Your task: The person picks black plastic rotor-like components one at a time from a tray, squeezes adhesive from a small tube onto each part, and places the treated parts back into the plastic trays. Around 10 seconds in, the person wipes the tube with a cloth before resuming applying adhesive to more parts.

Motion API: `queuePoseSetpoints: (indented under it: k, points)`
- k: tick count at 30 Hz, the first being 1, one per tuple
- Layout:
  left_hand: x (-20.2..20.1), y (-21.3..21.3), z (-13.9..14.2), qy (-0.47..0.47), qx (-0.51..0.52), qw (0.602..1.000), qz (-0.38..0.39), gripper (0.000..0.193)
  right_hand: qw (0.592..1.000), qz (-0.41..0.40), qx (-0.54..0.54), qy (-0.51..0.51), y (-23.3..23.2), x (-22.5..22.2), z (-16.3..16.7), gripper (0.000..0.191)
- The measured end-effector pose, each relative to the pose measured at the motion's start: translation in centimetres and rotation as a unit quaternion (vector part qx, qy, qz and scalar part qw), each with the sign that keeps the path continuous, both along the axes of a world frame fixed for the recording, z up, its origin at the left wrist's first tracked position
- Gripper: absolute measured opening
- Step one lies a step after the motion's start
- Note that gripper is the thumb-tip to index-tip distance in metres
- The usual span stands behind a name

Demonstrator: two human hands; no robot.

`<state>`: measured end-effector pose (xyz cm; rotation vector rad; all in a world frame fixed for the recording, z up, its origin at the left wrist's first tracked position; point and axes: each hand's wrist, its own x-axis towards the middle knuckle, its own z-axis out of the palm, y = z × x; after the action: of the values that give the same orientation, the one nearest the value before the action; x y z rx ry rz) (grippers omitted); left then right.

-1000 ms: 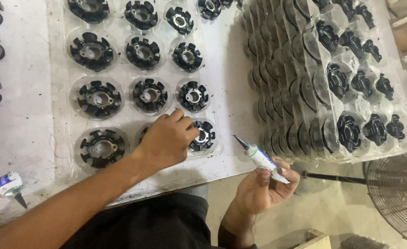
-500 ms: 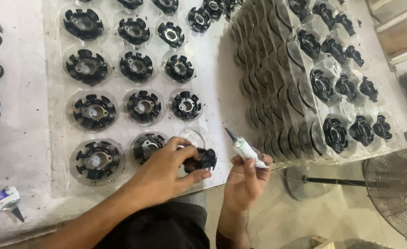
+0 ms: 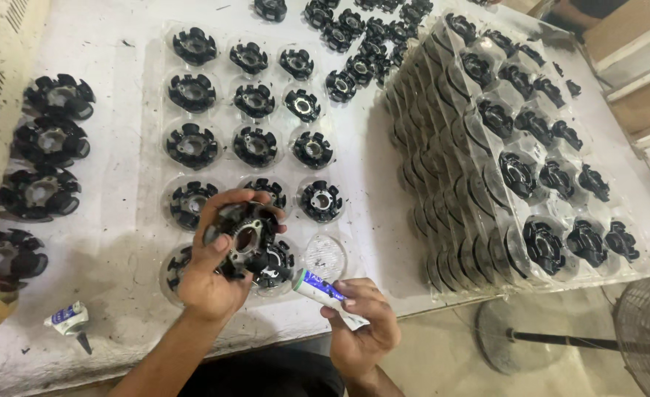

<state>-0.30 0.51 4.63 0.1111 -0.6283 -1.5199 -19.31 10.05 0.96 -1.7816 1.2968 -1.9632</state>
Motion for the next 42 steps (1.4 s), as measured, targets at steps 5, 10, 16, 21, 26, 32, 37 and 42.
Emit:
queuePoseSetpoints:
  k: [5, 10, 16, 21, 26, 32, 37, 42]
  points:
    - [0.4, -0.7, 0.6, -0.151, -0.088, 0.98, 0.095, 0.044, 0.999, 0.028, -0.038, 0.014, -1.1, 0.9, 1.1, 0.042]
    - [0.6, -0.8, 0.1, -0.191, -0.106, 0.968, 0.127, 0.044, 0.998, 0.031, -0.044, 0.014, -1.7, 1.7, 1.4, 0.04]
    - [0.7, -0.2, -0.1, -0.182, -0.103, 0.971, 0.118, 0.043, 0.996, 0.02, -0.034, 0.074, -1.4, 1.8, 2.2, 0.04]
    - [0.8, -0.1, -0.3, -0.204, -0.124, 0.963, 0.125, 0.042, 0.989, 0.028, -0.058, 0.132, -1.8, 1.4, 3.0, 0.04]
    - [0.7, 0.0, -0.2, -0.19, -0.093, 0.972, 0.102, 0.043, 0.99, 0.035, -0.058, 0.125, -1.8, 1.1, 3.0, 0.04]
    - [0.7, -0.2, 0.2, -0.167, -0.08, 0.98, 0.078, 0.042, 0.99, 0.038, -0.061, 0.117, -1.7, 1.0, 2.9, 0.04]
    - [0.7, -0.2, 0.0, -0.176, -0.079, 0.977, 0.09, 0.043, 0.991, 0.04, -0.053, 0.115, -1.7, 1.1, 2.8, 0.04]
    - [0.8, -0.3, -0.3, -0.172, -0.076, 0.978, 0.094, 0.044, 0.991, 0.043, -0.052, 0.117, -1.7, 1.1, 2.7, 0.039]
